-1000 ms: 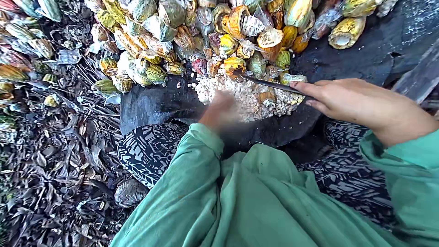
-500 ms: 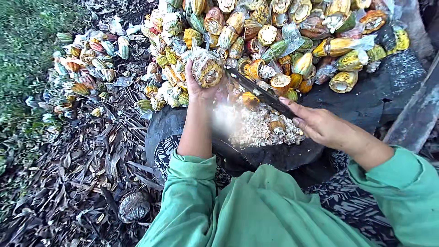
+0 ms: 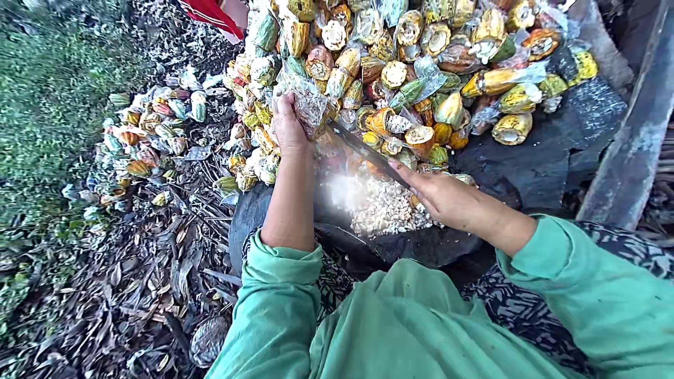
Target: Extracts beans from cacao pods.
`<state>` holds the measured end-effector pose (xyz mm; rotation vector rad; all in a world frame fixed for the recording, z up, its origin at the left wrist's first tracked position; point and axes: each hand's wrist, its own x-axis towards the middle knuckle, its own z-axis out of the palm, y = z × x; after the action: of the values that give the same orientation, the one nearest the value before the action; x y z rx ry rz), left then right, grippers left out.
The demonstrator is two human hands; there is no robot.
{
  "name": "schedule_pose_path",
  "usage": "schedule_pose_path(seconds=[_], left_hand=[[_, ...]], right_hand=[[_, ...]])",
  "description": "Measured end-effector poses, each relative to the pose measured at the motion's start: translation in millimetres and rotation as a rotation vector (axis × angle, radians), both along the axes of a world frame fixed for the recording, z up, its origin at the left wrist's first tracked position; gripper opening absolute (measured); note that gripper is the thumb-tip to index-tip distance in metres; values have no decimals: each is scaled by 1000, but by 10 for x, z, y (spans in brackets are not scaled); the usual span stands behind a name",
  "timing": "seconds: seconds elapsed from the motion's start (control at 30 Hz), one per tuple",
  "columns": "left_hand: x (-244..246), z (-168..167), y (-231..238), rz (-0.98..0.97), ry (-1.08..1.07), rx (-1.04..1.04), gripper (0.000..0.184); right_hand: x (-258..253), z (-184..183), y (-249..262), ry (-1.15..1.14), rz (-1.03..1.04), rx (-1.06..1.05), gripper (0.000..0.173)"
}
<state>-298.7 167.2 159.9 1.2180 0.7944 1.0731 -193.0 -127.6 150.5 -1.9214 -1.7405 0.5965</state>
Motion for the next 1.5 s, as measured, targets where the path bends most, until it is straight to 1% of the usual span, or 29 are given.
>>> schedule_pose_path(seconds=[0.07,0.1,0.17,0.23,0.33,0.4,0.43,0.47,0.5,0.53,0.6,0.63,0.7,0.73,0.77,0.8,0.83,0.9,0.97,1.0,1.07,1.13,1.23,1.27,1.37,1.43,1.5], left_hand=[[25,12,-14,-40,51,-16,38],[43,26,-29,-72,56,-51,34],[57,14,-54,-148,59,-129,34],[40,-49,-49,-203,82,-169,35],[-7,-114,-74,-208,56,-225,32],[-33,-159,-114,-234,-97,-358,35],[-47,-203,-135,-269,-220,-464,42],[-54,-270,-155,-302,-331,-568,52],[-33,-322,-165,-322,-397,-668,63],[9,-367,-167,-321,-433,-736,69],[84,-395,-192,-304,-410,-769,72],[94,-376,-188,-309,-362,-747,71],[62,-273,-130,-368,-226,-660,61],[32,-209,-86,-423,-154,-623,62],[3,-168,-33,-478,-108,-574,63],[-13,-145,24,-487,-101,-536,58],[-21,-132,86,-450,-126,-510,49],[-24,-63,164,-264,-213,-515,35],[-71,23,239,-164,-298,-633,42],[-85,70,254,-149,-347,-676,45],[-96,137,240,-140,-404,-695,49],[-76,127,224,-180,-439,-611,48],[-14,108,166,-260,-454,-384,48],[8,104,138,-268,-444,-316,47],[74,104,50,-262,-349,-93,36],[115,132,-49,-235,-250,-56,34],[99,155,-94,-262,-220,-135,33]], right_hand=[[-40,2,25,147,-20,-70,68],[-55,2,36,218,-32,-105,66],[-58,30,46,369,-50,-200,63],[-52,41,64,458,-59,-280,62],[-69,13,87,572,-53,-324,62],[-40,-21,86,673,-34,-299,62],[-9,-34,96,724,-15,-271,61],[26,-33,115,765,1,-253,61],[69,-20,132,773,7,-233,62],[132,19,142,735,6,-230,62],[283,78,134,523,13,-212,64],[354,75,123,346,25,-157,64],[444,62,96,-29,48,-38,66],[447,55,85,-166,45,-3,69],[423,45,79,-276,39,12,76],[381,40,80,-356,38,-5,83],[335,43,85,-402,51,-34,85],[271,39,77,-433,90,-22,85],[258,18,41,-425,112,-14,83],[269,-15,23,-381,110,36,78],[272,-43,6,-206,100,116,63],[233,-47,14,94,79,109,56],[151,-10,37,616,49,-13,58],[142,5,42,745,40,-57,59],[163,-24,49,988,27,-109,63],[176,-38,24,1124,44,-109,66],[156,-59,28,1258,82,-108,68]])
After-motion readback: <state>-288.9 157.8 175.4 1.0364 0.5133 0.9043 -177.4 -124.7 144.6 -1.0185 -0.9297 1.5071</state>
